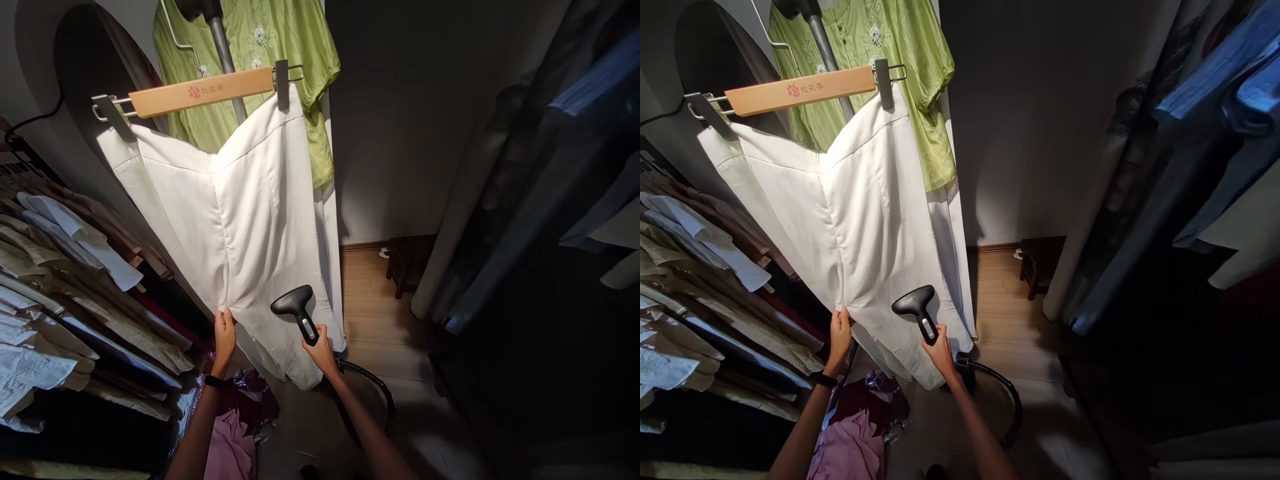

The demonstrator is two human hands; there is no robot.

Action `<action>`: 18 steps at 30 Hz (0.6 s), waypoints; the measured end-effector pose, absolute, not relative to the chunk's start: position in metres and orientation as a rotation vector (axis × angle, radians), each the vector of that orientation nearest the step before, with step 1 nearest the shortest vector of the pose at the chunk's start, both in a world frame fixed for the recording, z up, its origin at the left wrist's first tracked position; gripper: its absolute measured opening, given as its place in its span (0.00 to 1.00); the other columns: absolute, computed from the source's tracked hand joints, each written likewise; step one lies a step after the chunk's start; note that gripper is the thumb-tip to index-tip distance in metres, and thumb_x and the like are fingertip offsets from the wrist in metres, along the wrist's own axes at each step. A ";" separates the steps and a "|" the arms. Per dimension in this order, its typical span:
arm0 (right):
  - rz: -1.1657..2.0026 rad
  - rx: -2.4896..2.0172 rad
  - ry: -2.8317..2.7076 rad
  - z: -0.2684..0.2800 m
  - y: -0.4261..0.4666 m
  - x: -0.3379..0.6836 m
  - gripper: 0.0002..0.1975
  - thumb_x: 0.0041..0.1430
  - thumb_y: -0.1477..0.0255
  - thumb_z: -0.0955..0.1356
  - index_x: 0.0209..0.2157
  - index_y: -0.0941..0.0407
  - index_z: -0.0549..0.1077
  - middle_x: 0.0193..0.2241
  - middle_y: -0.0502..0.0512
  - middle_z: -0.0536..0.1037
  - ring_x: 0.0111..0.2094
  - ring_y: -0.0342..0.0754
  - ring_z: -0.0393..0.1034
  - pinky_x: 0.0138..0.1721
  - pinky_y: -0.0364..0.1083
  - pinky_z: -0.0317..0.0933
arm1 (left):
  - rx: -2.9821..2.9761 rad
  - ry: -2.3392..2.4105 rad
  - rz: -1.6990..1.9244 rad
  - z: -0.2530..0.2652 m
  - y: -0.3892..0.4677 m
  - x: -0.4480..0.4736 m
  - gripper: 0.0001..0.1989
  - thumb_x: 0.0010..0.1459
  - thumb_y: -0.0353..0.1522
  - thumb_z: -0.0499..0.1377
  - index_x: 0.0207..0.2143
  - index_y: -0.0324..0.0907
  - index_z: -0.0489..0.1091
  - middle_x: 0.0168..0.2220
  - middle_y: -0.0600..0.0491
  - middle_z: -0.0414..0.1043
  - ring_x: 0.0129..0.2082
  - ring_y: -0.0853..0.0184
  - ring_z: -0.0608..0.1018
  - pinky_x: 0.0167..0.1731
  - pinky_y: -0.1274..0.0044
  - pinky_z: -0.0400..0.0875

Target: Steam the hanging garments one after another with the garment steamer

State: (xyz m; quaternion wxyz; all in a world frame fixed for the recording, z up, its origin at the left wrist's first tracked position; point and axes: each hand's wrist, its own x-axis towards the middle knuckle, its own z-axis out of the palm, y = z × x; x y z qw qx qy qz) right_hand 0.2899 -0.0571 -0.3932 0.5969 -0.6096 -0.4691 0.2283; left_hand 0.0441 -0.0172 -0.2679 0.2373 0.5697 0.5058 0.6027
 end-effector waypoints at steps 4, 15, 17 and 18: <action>0.454 -1.404 -1.069 -0.354 -0.054 0.298 0.22 0.44 0.59 0.67 0.39 0.52 0.57 0.29 0.53 0.72 0.29 0.52 0.70 0.30 0.49 0.62 | 1.562 1.413 1.667 -0.272 -0.016 0.043 0.20 0.61 0.49 0.50 0.37 0.41 0.66 0.29 0.54 0.65 0.29 0.68 0.68 0.32 0.76 0.65; 0.303 -1.245 -1.157 -0.228 -0.019 0.317 0.26 0.46 0.57 0.69 0.42 0.53 0.56 0.30 0.50 0.71 0.30 0.48 0.68 0.32 0.46 0.60 | 1.575 1.540 1.776 -0.262 -0.019 0.045 0.19 0.62 0.48 0.48 0.33 0.42 0.63 0.28 0.56 0.59 0.28 0.69 0.64 0.31 0.76 0.60; 0.362 -1.279 -1.139 -0.261 -0.017 0.315 0.26 0.46 0.56 0.69 0.41 0.53 0.56 0.30 0.50 0.72 0.30 0.49 0.69 0.32 0.46 0.60 | 1.556 1.540 1.794 -0.261 -0.018 0.046 0.19 0.62 0.49 0.48 0.32 0.42 0.62 0.27 0.57 0.58 0.28 0.69 0.63 0.32 0.76 0.60; 0.398 -1.308 -1.130 -0.282 -0.016 0.314 0.26 0.46 0.56 0.68 0.41 0.54 0.56 0.30 0.51 0.72 0.30 0.49 0.69 0.33 0.46 0.60 | 1.548 1.540 1.798 -0.260 -0.018 0.046 0.19 0.62 0.49 0.48 0.31 0.42 0.61 0.27 0.57 0.58 0.28 0.69 0.63 0.31 0.76 0.60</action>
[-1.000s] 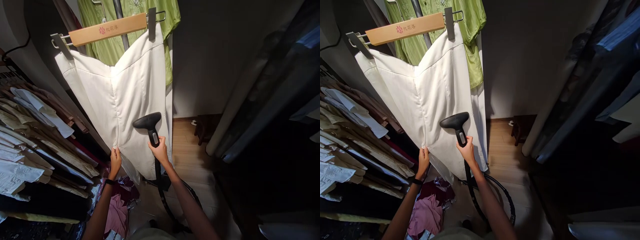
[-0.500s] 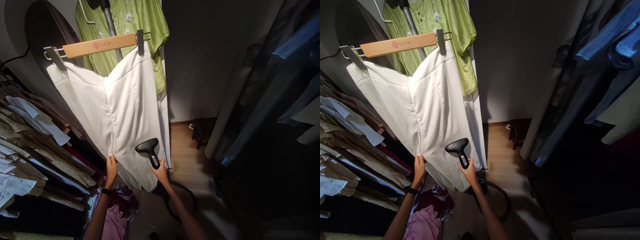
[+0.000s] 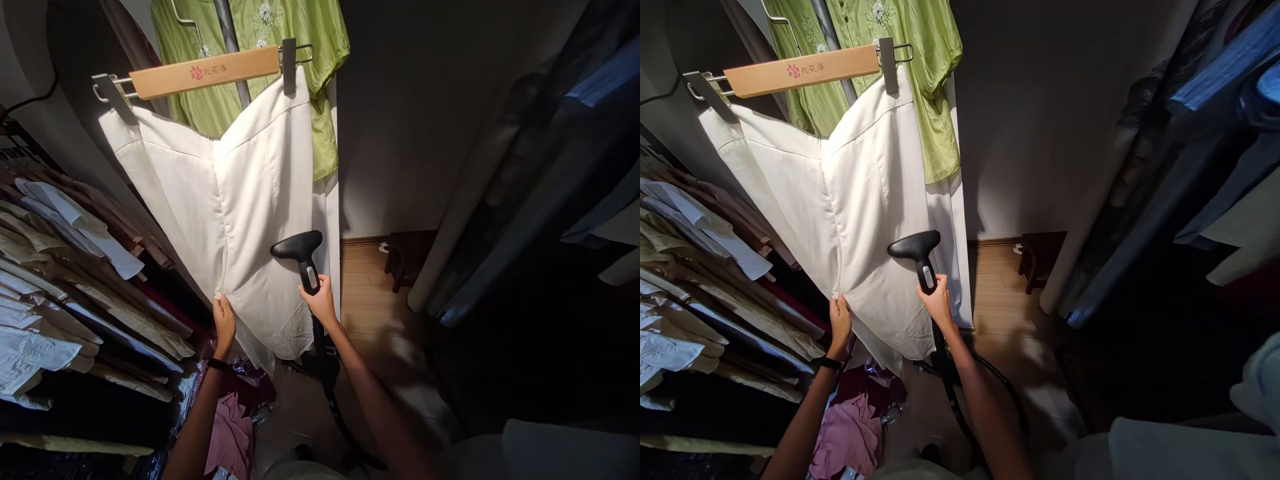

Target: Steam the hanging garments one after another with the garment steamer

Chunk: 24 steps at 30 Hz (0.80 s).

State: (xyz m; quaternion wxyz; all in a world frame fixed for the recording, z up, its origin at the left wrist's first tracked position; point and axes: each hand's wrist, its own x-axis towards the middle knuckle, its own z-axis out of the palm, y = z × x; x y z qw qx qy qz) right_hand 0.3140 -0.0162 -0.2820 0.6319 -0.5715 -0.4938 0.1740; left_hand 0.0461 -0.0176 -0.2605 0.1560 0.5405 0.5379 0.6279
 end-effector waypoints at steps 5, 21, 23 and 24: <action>0.564 -1.435 -1.133 -0.382 -0.028 0.306 0.24 0.42 0.58 0.68 0.37 0.53 0.56 0.28 0.49 0.71 0.29 0.50 0.69 0.30 0.47 0.61 | 1.524 1.553 1.807 -0.258 -0.013 0.044 0.21 0.61 0.50 0.49 0.27 0.43 0.58 0.26 0.57 0.57 0.27 0.69 0.63 0.32 0.75 0.59; 0.499 -1.308 -1.247 -0.313 -0.046 0.303 0.24 0.48 0.60 0.68 0.42 0.54 0.56 0.31 0.51 0.71 0.31 0.49 0.68 0.33 0.46 0.61 | 1.464 1.474 1.843 -0.257 -0.004 0.053 0.21 0.59 0.51 0.51 0.28 0.42 0.60 0.25 0.59 0.54 0.25 0.71 0.60 0.29 0.77 0.57; 0.465 -1.260 -1.285 -0.278 -0.046 0.298 0.24 0.48 0.60 0.69 0.42 0.53 0.56 0.30 0.50 0.70 0.30 0.48 0.68 0.32 0.46 0.61 | 1.478 1.465 1.855 -0.257 -0.005 0.054 0.20 0.60 0.50 0.50 0.28 0.43 0.59 0.24 0.60 0.54 0.24 0.72 0.59 0.27 0.78 0.57; 0.452 -1.245 -1.297 -0.265 -0.046 0.295 0.23 0.48 0.61 0.69 0.42 0.53 0.56 0.30 0.49 0.70 0.30 0.48 0.68 0.32 0.45 0.60 | 1.485 1.448 1.859 -0.257 -0.006 0.055 0.19 0.60 0.49 0.51 0.28 0.42 0.59 0.24 0.59 0.54 0.24 0.72 0.60 0.27 0.78 0.57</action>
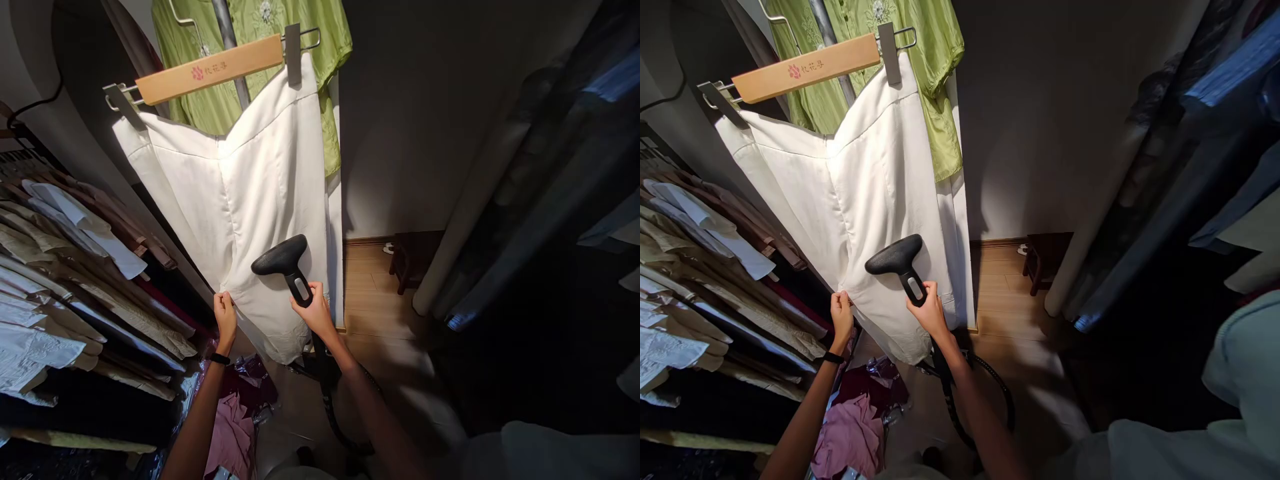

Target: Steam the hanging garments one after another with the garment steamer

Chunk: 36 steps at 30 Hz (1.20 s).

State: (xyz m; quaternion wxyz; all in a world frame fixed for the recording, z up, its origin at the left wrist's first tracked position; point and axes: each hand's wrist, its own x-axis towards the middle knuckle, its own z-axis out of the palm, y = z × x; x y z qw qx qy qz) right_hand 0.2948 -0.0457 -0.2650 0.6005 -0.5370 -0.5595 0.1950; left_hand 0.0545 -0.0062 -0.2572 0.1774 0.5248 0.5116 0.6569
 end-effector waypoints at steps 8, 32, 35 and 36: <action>0.494 -1.339 -1.290 -0.313 -0.029 0.267 0.21 0.48 0.62 0.66 0.41 0.54 0.56 0.30 0.51 0.71 0.30 0.50 0.69 0.31 0.46 0.61 | 1.467 1.349 1.867 -0.263 -0.006 0.050 0.18 0.61 0.46 0.52 0.28 0.42 0.60 0.25 0.58 0.57 0.25 0.72 0.62 0.29 0.79 0.60; 0.161 -1.178 -1.203 -0.089 -0.047 0.261 0.21 0.48 0.63 0.69 0.40 0.53 0.57 0.27 0.49 0.71 0.29 0.50 0.69 0.29 0.46 0.59 | 1.430 1.397 1.880 -0.267 -0.009 0.054 0.19 0.59 0.48 0.53 0.28 0.42 0.62 0.24 0.58 0.60 0.25 0.70 0.65 0.29 0.77 0.64; 0.127 -1.189 -1.228 -0.082 -0.034 0.262 0.21 0.48 0.63 0.69 0.40 0.53 0.57 0.26 0.49 0.70 0.28 0.51 0.68 0.28 0.46 0.57 | 1.419 1.390 1.862 -0.269 -0.011 0.062 0.19 0.60 0.48 0.52 0.28 0.42 0.62 0.23 0.58 0.58 0.24 0.70 0.64 0.28 0.78 0.63; 0.139 -1.199 -1.236 -0.087 -0.031 0.262 0.21 0.48 0.63 0.68 0.40 0.53 0.57 0.26 0.49 0.70 0.28 0.51 0.68 0.28 0.46 0.57 | 1.417 1.393 1.856 -0.269 -0.012 0.065 0.19 0.60 0.47 0.52 0.27 0.42 0.62 0.23 0.58 0.57 0.24 0.70 0.63 0.28 0.78 0.63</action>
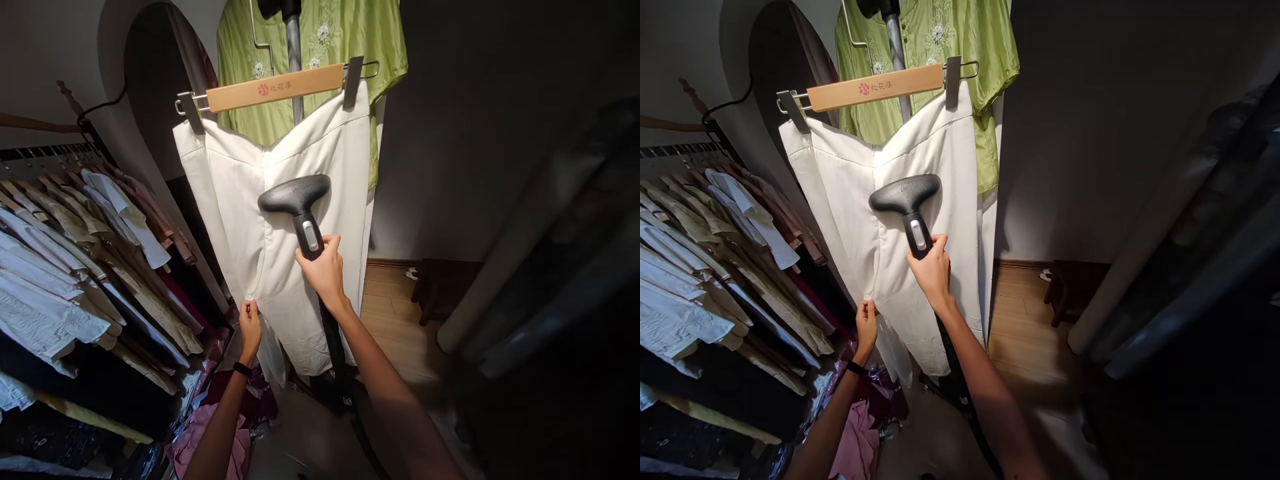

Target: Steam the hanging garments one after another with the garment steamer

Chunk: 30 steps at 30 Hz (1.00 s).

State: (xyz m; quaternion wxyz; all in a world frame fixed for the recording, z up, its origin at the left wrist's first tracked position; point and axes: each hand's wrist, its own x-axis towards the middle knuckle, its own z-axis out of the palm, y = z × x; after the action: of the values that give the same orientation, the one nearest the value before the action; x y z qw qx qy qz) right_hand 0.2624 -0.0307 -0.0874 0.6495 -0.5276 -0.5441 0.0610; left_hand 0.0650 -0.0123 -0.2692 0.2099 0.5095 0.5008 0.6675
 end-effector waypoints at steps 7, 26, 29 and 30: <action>0.319 -1.324 -1.304 -0.171 -0.015 0.266 0.20 0.46 0.63 0.67 0.39 0.53 0.56 0.28 0.51 0.70 0.29 0.52 0.69 0.29 0.46 0.58 | 1.390 1.326 1.838 -0.269 -0.010 0.081 0.18 0.60 0.47 0.53 0.29 0.42 0.63 0.24 0.57 0.59 0.25 0.70 0.65 0.29 0.77 0.64; 0.399 -1.383 -1.227 -0.249 -0.069 0.300 0.23 0.47 0.57 0.69 0.39 0.52 0.56 0.28 0.49 0.73 0.28 0.49 0.69 0.31 0.46 0.60 | 1.344 1.367 1.876 -0.265 -0.009 0.078 0.16 0.58 0.48 0.54 0.30 0.45 0.63 0.27 0.56 0.61 0.26 0.67 0.67 0.31 0.74 0.65; 0.282 -1.351 -1.153 -0.181 -0.063 0.307 0.26 0.46 0.56 0.70 0.40 0.52 0.56 0.28 0.49 0.73 0.29 0.50 0.70 0.31 0.46 0.60 | 1.355 1.377 1.894 -0.262 -0.011 0.076 0.16 0.58 0.49 0.53 0.28 0.46 0.62 0.26 0.56 0.60 0.26 0.66 0.66 0.30 0.73 0.64; 0.238 -1.318 -1.147 -0.159 -0.058 0.310 0.26 0.45 0.56 0.71 0.39 0.52 0.55 0.29 0.49 0.74 0.30 0.50 0.71 0.32 0.47 0.61 | 1.352 1.371 1.896 -0.261 -0.011 0.076 0.17 0.58 0.49 0.53 0.28 0.47 0.62 0.25 0.56 0.60 0.25 0.65 0.66 0.30 0.73 0.64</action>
State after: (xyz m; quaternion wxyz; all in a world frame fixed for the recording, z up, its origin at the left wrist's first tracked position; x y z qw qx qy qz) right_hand 0.3097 -0.0576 -0.1590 0.6357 -0.5770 -0.5021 0.1041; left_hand 0.0755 -0.0111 -0.2611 0.2179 0.4883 0.4953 0.6847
